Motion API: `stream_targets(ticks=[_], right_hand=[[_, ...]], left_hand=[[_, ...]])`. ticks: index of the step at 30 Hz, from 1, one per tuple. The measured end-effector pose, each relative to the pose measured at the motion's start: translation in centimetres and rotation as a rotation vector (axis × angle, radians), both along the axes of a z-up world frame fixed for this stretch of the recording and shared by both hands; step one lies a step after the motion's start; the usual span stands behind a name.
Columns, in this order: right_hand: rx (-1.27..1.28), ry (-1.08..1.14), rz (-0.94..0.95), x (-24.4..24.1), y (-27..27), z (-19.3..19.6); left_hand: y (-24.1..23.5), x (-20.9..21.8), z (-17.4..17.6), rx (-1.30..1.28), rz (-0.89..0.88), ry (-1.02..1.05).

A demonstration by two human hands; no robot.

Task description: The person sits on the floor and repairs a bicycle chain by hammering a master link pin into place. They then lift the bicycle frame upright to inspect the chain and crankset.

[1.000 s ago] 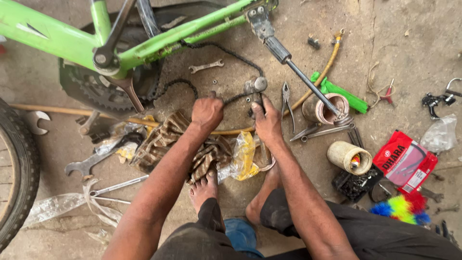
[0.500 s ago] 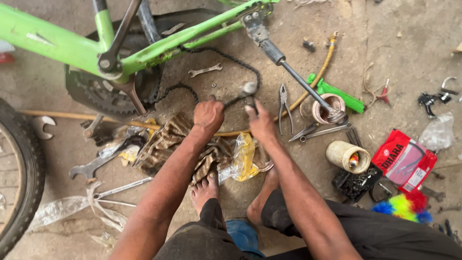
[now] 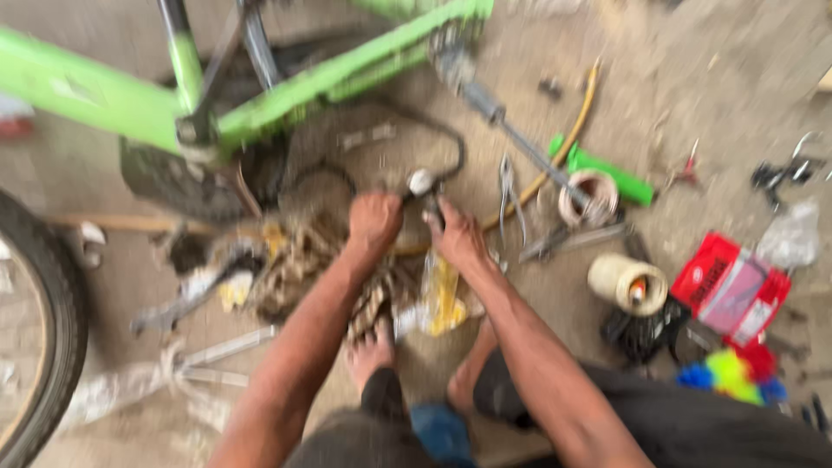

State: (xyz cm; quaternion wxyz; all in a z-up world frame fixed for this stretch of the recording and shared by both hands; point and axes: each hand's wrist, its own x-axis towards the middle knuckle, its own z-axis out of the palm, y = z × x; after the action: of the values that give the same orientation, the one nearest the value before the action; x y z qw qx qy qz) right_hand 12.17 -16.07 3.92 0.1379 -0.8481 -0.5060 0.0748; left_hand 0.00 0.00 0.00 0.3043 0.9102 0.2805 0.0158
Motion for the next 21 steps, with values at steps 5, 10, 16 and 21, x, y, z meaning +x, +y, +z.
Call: stream_targets(ticks=[5,10,16,21], right_hand=[[0.015,0.679,-0.450,-0.5,-1.8,0.5],[0.165,1.214,-0.827,-2.1,-2.0,2.9],[0.170,1.243,-0.947,-1.5,-2.4,4.5],[0.091,-0.013,-0.484,-0.6,-1.9,4.3]], left_hand=[[-1.6,-1.4,-0.7,0.040,0.050,-0.017],[-0.3,-0.6,0.6,-0.044,0.004,0.056],[-0.8,-1.8,2.9,-0.053,-0.052,0.133],[-0.4,-1.9,2.9,-0.005,-0.097,0.161]])
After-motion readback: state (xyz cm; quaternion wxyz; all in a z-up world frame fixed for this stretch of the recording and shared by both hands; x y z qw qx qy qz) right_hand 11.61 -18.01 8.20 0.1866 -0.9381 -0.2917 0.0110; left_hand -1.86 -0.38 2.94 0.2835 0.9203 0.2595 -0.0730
